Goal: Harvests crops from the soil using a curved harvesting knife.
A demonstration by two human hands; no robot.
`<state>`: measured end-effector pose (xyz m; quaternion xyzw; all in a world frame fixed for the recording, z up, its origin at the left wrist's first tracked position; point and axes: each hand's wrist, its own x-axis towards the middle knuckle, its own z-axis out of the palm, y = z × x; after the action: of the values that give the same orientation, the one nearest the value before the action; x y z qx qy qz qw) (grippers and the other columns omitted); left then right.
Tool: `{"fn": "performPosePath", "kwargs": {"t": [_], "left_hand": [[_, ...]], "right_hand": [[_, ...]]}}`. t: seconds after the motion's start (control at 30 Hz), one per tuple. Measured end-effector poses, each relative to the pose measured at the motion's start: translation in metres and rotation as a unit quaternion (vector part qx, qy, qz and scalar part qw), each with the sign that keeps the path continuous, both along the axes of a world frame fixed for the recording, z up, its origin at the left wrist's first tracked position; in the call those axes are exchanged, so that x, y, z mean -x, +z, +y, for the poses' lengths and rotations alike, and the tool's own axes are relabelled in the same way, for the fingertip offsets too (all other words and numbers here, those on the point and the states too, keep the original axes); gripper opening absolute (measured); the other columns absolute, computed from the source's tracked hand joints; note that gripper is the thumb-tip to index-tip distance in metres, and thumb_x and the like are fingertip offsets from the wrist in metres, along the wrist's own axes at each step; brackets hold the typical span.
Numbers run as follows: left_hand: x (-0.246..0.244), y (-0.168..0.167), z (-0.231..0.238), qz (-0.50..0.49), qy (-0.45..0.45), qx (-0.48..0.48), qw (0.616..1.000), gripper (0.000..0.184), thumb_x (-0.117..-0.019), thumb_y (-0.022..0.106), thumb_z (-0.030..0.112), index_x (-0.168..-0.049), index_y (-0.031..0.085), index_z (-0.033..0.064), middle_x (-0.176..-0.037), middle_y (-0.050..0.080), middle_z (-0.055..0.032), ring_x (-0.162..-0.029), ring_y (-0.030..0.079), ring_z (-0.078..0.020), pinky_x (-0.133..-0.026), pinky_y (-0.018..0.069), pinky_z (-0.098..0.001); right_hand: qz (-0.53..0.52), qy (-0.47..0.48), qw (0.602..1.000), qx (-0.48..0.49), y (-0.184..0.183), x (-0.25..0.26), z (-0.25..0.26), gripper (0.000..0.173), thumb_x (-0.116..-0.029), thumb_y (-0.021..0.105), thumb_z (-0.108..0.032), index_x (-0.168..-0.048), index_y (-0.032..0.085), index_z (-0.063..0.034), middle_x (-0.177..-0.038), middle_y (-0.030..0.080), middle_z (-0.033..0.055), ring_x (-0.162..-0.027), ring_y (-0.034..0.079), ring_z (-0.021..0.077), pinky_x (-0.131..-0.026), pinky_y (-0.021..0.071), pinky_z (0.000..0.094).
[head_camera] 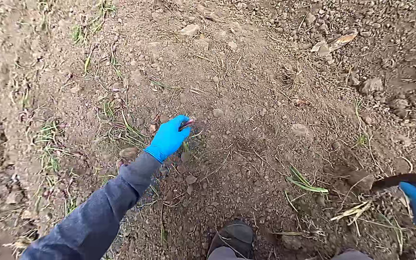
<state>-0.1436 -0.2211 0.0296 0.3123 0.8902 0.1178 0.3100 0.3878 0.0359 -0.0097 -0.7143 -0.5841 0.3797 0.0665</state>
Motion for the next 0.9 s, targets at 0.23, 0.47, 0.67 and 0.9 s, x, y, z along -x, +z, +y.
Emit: {"fn": "performPosePath", "kwargs": {"t": [0.23,0.47,0.67,0.9], "left_hand": [[-0.007,-0.009,0.015,0.019,0.021,-0.015,0.999,0.030,-0.1075,0.047,0.011,-0.128,0.068,0.0058,-0.121,0.072,-0.0144,-0.113,0.068,-0.0290,-0.100,0.0516,-0.0552],[-0.023,-0.029,0.022,0.130,-0.018,0.062,0.989,0.036,-0.1013,0.066,0.040,-0.119,0.074,0.0101,-0.122,0.070,-0.0160,-0.115,0.067,-0.0358,-0.097,0.0518,-0.0632],[-0.019,-0.011,0.052,0.117,-0.099,-0.090,0.984,0.018,-0.0981,0.074,0.027,-0.114,0.077,0.0186,-0.117,0.073,-0.0067,-0.106,0.070,-0.0249,-0.091,0.0558,-0.0586],[-0.054,-0.020,0.215,0.030,-0.180,-0.133,0.974,0.017,-0.0975,0.074,0.027,-0.112,0.077,0.0177,-0.107,0.076,-0.0037,-0.101,0.071,-0.0175,-0.093,0.0544,-0.0503]], "right_hand": [[-0.030,-0.003,0.998,-0.046,-0.032,-0.011,-0.001,0.039,-0.1005,0.066,-0.027,-0.125,0.063,0.0027,-0.111,0.066,0.0175,-0.091,0.059,0.0179,-0.088,0.0490,0.0428],[-0.073,0.007,0.997,-0.036,-0.020,0.003,-0.008,0.037,-0.1016,0.067,-0.033,-0.112,0.067,0.0025,-0.094,0.065,0.0254,-0.081,0.061,0.0375,-0.075,0.0458,0.0643],[-0.036,-0.018,0.999,0.025,-0.018,-0.005,0.001,0.035,-0.0984,0.070,-0.043,-0.099,0.071,-0.0077,-0.067,0.057,0.0088,-0.055,0.051,0.0225,-0.052,0.0443,0.0471],[0.116,0.003,0.993,-0.025,0.080,0.030,0.063,0.039,-0.1005,0.060,-0.054,-0.099,0.073,-0.0174,-0.057,0.048,-0.0035,-0.043,0.039,0.0082,-0.040,0.0363,0.0266]]}}
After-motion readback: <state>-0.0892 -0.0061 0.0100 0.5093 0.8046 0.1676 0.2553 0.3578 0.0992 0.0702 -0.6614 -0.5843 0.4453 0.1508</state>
